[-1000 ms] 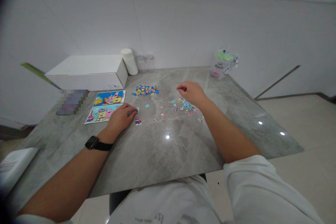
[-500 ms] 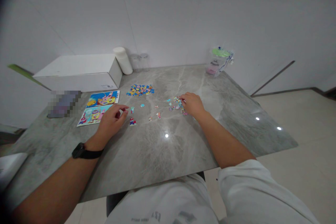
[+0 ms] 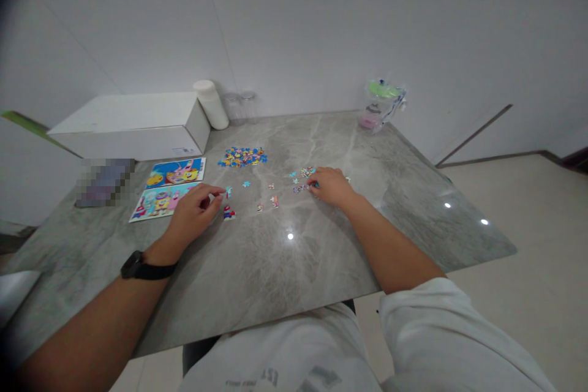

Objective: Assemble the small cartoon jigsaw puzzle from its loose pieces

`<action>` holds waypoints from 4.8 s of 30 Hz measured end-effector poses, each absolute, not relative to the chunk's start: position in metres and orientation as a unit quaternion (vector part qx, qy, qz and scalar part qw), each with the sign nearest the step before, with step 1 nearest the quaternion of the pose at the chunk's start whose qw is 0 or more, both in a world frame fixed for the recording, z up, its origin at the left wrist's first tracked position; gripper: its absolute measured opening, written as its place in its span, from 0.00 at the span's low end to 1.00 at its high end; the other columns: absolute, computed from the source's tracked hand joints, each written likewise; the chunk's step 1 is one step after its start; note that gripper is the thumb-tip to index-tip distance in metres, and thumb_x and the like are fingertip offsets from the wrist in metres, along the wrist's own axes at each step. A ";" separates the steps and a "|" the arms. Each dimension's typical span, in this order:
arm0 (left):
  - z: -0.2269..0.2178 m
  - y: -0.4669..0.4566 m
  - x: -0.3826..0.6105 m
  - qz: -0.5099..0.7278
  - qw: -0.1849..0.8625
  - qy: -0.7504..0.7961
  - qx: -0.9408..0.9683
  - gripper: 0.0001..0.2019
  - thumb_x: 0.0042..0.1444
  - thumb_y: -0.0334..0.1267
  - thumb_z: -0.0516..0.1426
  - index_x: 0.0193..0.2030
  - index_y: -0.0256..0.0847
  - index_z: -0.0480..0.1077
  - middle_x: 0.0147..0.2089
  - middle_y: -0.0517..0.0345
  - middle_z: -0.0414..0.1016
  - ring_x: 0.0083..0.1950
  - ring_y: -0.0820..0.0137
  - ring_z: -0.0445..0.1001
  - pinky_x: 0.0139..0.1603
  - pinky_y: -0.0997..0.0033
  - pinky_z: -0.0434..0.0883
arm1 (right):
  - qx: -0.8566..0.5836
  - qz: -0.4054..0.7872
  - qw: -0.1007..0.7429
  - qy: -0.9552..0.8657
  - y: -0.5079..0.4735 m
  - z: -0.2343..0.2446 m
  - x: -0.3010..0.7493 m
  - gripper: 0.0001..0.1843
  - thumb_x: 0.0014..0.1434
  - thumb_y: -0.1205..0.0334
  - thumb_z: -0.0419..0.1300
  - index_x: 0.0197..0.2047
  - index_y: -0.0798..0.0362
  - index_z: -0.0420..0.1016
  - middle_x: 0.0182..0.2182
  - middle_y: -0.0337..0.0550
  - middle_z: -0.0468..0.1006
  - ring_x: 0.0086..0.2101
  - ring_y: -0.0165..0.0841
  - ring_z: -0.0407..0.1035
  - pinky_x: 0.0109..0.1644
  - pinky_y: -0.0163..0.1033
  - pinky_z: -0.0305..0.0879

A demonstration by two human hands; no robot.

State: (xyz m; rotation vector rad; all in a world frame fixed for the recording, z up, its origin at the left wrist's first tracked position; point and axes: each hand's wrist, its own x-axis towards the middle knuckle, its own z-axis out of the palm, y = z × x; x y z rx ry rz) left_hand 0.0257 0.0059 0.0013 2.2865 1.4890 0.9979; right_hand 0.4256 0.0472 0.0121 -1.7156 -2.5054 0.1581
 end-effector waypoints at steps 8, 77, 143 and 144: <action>0.000 0.006 0.026 0.339 0.115 0.505 0.785 0.12 0.69 0.42 0.55 0.49 0.42 0.78 0.43 0.54 0.77 0.34 0.69 0.69 0.40 0.66 0.69 | -0.591 0.036 0.039 -0.805 0.053 0.019 0.444 0.14 0.64 0.66 0.62 0.48 0.45 0.87 0.48 0.47 0.83 0.49 0.40 0.76 0.54 0.41 0.66; 0.003 0.003 0.027 0.339 0.126 0.491 0.793 0.12 0.69 0.41 0.55 0.48 0.41 0.78 0.43 0.53 0.77 0.35 0.69 0.70 0.39 0.66 0.68 | -0.500 0.151 -0.008 -0.853 0.048 0.023 0.448 0.10 0.59 0.68 0.66 0.44 0.50 0.85 0.41 0.45 0.84 0.41 0.37 0.76 0.44 0.37 0.65; 0.007 -0.014 0.054 0.379 0.406 0.500 0.664 0.14 0.63 0.48 0.60 0.35 0.39 0.75 0.31 0.60 0.73 0.33 0.71 0.69 0.36 0.71 0.66 | -0.350 0.575 0.334 -0.660 0.043 0.016 0.270 0.22 0.52 0.50 0.74 0.46 0.50 0.78 0.35 0.39 0.80 0.36 0.33 0.74 0.42 0.39 0.69; 0.006 -0.013 0.053 0.382 0.397 0.502 0.667 0.14 0.64 0.48 0.60 0.36 0.39 0.75 0.32 0.61 0.73 0.33 0.71 0.69 0.36 0.71 0.66 | -0.353 0.566 0.336 -0.665 0.045 0.016 0.272 0.21 0.53 0.50 0.73 0.46 0.50 0.78 0.35 0.39 0.80 0.36 0.33 0.74 0.42 0.39 0.69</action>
